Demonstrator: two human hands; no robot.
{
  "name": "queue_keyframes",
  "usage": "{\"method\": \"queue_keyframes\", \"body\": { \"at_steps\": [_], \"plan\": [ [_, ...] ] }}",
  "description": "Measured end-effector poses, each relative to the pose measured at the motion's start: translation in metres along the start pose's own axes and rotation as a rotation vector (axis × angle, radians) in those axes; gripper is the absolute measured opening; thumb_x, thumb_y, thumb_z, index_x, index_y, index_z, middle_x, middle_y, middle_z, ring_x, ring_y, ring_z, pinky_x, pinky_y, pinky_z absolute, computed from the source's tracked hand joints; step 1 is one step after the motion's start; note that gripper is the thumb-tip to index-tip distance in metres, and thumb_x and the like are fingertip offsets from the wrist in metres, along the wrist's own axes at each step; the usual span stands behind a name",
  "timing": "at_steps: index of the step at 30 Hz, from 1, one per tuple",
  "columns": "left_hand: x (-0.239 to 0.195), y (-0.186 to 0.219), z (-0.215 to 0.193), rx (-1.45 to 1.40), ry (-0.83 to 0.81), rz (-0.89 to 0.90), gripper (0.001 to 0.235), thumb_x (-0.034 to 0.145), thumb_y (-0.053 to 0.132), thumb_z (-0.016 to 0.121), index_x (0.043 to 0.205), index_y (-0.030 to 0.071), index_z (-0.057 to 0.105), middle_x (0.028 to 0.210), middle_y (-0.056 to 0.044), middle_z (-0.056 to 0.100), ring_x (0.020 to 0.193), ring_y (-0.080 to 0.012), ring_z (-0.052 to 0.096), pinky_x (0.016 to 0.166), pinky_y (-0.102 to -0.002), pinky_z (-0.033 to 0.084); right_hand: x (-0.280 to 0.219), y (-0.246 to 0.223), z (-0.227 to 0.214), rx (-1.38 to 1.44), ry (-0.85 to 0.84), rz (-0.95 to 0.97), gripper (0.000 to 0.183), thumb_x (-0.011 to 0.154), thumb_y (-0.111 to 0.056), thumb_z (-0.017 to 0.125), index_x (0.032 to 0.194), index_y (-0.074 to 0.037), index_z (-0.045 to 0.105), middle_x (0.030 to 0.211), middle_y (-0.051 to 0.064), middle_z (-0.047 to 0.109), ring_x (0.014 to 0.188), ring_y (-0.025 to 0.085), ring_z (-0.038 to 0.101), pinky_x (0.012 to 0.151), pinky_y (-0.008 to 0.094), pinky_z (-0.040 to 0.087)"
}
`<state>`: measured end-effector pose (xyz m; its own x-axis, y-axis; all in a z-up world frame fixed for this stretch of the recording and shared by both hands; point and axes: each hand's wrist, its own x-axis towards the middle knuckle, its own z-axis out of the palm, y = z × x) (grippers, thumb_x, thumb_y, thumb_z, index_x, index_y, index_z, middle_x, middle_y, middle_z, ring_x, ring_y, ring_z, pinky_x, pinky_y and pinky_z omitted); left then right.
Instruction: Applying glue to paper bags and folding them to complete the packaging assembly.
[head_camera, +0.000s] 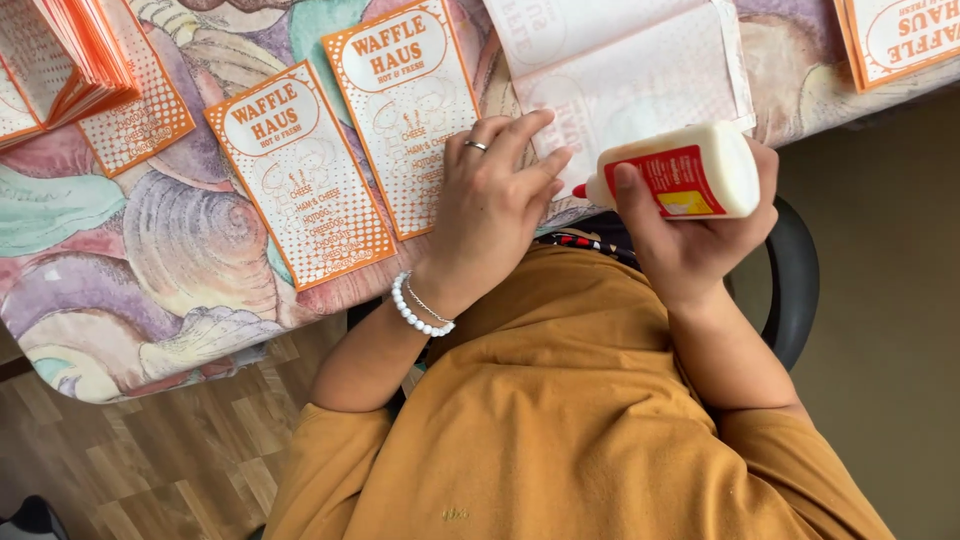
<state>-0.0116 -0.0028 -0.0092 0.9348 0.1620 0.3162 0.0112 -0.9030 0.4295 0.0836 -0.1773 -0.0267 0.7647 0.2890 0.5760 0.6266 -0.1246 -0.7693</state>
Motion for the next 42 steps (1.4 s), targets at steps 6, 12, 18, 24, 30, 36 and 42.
{"method": "queue_keyframes", "body": {
  "at_steps": [6,12,18,24,30,36,42],
  "plan": [
    [-0.002,0.003,0.001,-0.013,0.023,-0.019,0.024,0.095,0.008,0.073,0.118,0.013,0.078,0.137,-0.01,0.062,0.118,-0.0321,0.055,0.095,-0.045,0.041,0.0,-0.005,0.007,0.081,0.005,0.02,0.047,0.097,-0.011,0.083,0.113,0.001,0.042,0.088,0.012,0.051,0.075,0.02,0.051,0.063,0.033,0.046],
    [-0.005,0.003,0.012,-0.018,0.044,-0.039,0.025,0.094,0.011,0.074,0.119,0.012,0.077,0.14,-0.012,0.06,0.123,-0.0335,0.054,0.098,-0.048,0.04,-0.011,-0.009,0.013,0.012,-0.011,-0.032,0.051,0.092,-0.01,0.089,0.115,0.004,0.045,0.092,0.016,0.055,0.075,0.023,0.057,0.062,0.034,0.051],
    [-0.006,0.002,0.019,-0.029,0.061,-0.045,0.026,0.093,0.007,0.072,0.118,0.014,0.077,0.142,-0.01,0.058,0.124,-0.0326,0.053,0.103,-0.049,0.04,0.001,0.001,0.003,0.023,0.095,0.043,0.047,0.097,-0.004,0.084,0.116,-0.002,0.041,0.091,0.015,0.051,0.079,0.023,0.054,0.067,0.037,0.052],
    [-0.006,0.003,0.016,-0.019,0.046,-0.041,0.027,0.096,0.01,0.066,0.122,0.012,0.074,0.142,-0.011,0.058,0.125,-0.0332,0.053,0.103,-0.048,0.04,-0.012,-0.012,0.018,0.05,0.029,-0.01,0.049,0.096,-0.007,0.084,0.121,0.0,0.042,0.09,0.015,0.057,0.073,0.022,0.058,0.062,0.033,0.053],
    [-0.007,0.001,0.02,-0.038,0.05,-0.045,0.03,0.091,0.005,0.071,0.12,0.014,0.076,0.143,-0.009,0.056,0.126,-0.0321,0.052,0.104,-0.048,0.039,-0.001,-0.005,0.006,-0.054,0.152,0.017,0.048,0.096,-0.004,0.085,0.116,0.002,0.042,0.098,0.013,0.043,0.083,0.023,0.049,0.069,0.036,0.047],
    [-0.006,0.003,0.017,-0.027,0.041,-0.059,0.026,0.097,0.012,0.067,0.121,0.015,0.076,0.143,-0.009,0.057,0.126,-0.0321,0.052,0.104,-0.048,0.039,-0.012,-0.011,0.019,0.009,0.118,-0.01,0.051,0.092,-0.01,0.088,0.118,0.002,0.046,0.096,0.011,0.048,0.078,0.021,0.05,0.061,0.034,0.046],
    [-0.007,0.001,0.02,-0.043,0.04,-0.06,0.033,0.088,0.006,0.073,0.12,0.014,0.076,0.144,-0.009,0.056,0.127,-0.0323,0.052,0.106,-0.048,0.039,-0.008,-0.011,0.014,0.064,0.127,0.063,0.051,0.094,-0.011,0.086,0.117,-0.001,0.042,0.098,0.012,0.046,0.083,0.022,0.052,0.066,0.035,0.049]
  ]
}}
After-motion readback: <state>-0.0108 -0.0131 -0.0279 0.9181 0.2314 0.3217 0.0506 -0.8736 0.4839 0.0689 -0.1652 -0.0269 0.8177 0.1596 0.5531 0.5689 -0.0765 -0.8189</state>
